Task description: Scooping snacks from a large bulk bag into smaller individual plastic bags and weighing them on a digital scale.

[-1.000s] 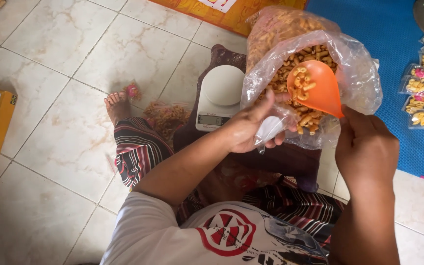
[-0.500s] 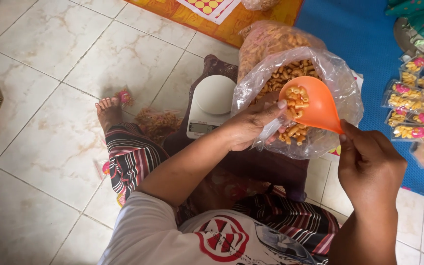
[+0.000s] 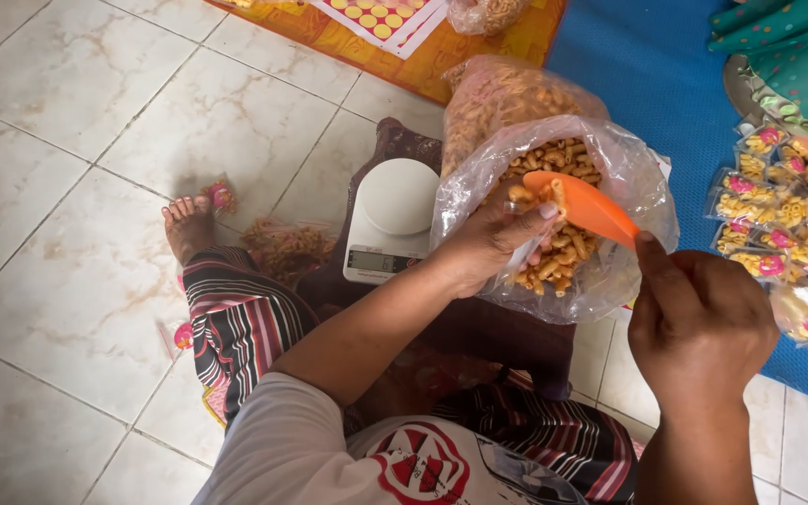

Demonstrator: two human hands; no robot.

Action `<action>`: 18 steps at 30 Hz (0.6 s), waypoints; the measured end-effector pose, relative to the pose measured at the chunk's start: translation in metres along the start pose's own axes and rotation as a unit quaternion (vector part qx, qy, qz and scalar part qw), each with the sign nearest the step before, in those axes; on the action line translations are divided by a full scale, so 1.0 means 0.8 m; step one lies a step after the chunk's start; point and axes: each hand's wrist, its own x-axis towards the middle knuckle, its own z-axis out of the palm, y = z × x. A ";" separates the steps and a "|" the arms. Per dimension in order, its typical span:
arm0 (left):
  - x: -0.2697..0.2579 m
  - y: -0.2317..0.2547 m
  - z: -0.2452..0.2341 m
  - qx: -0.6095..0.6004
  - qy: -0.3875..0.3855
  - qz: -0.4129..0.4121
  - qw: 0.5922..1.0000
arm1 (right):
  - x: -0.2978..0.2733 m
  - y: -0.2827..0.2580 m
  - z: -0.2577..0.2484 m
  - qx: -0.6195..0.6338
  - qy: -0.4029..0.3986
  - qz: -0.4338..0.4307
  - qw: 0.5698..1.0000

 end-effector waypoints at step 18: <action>0.007 -0.012 -0.007 0.016 0.041 0.003 0.999 | -0.012 -0.001 0.010 0.005 0.041 -0.014 0.999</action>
